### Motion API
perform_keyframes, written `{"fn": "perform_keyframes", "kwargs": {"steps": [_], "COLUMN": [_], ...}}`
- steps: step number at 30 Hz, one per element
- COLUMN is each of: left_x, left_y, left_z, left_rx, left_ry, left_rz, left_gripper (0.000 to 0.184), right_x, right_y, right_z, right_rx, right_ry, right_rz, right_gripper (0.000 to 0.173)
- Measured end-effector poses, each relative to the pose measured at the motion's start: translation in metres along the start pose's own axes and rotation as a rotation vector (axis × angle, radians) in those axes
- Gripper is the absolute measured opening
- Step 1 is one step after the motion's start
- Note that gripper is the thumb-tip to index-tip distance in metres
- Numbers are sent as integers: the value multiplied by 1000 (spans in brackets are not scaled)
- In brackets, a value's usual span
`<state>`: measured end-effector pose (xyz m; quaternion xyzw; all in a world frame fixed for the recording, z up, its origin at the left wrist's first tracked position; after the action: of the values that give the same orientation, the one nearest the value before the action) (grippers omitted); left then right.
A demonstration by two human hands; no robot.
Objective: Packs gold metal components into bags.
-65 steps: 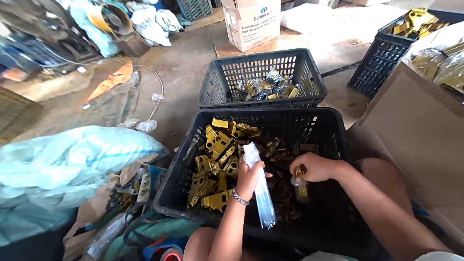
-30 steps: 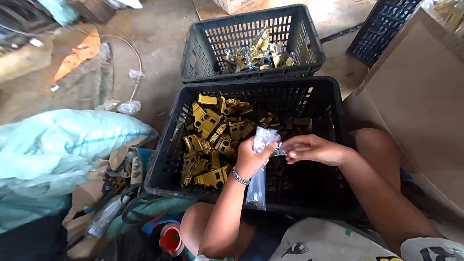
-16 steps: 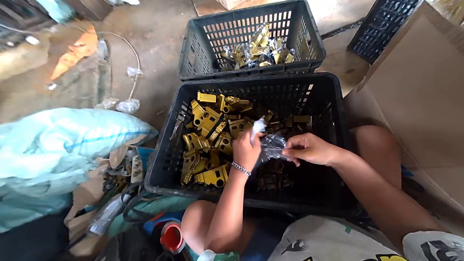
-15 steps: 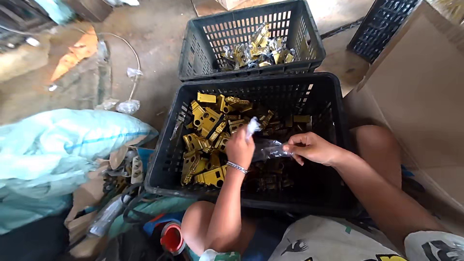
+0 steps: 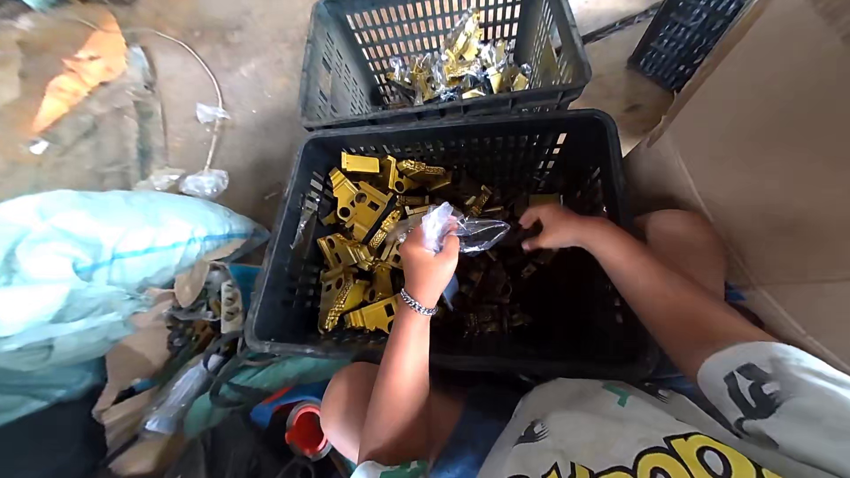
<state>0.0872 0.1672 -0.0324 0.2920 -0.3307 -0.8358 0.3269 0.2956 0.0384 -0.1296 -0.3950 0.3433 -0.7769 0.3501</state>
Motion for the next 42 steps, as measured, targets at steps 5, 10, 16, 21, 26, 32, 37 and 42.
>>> {"fn": "perform_keyframes", "kwargs": {"steps": [5,10,16,21,26,32,37,42], "left_x": [2,2,-2,0,6,26,20,6], "left_y": [7,1,-3,0,5,19,10,8], "left_z": [-4,-2,-2,-11,-20,-30,-23,-3], "left_rx": [127,123,-23,-112,19,666,271,21], "left_ry": [-4,37,11,19,-26,-234,-120,236], "left_rz": [31,25,68,6,113,699,270,-116], "left_gripper": [23,24,24,24,28,14,37,18], "right_x": [5,5,35,89,109,67,36,40], "right_y": [77,80,4,-29,-85,-90,-96,-98], "right_z": [-46,-45,-24,36,14,-40,-54,-43], "right_rx": [459,666,163,-754,-831,28,-181,-628], "right_ry": [-280,-356,-254,211,-131,121,68,-55], "right_rz": [-565,-431,-93,142,228,385,261,143], "right_gripper": [76,51,49,51,66,40,69,86]}}
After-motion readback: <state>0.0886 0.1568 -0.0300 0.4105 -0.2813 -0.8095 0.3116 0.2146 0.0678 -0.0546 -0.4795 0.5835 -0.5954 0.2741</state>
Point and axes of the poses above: each hand's wrist, its own x-axis away from the middle knuckle, its own z-axis out of the back of the hand, y = z × x, the point moved 7 cm from there along -x, towards the middle knuckle, and after that the axes turned 15 degrees about -x, right-handed, at the moved point
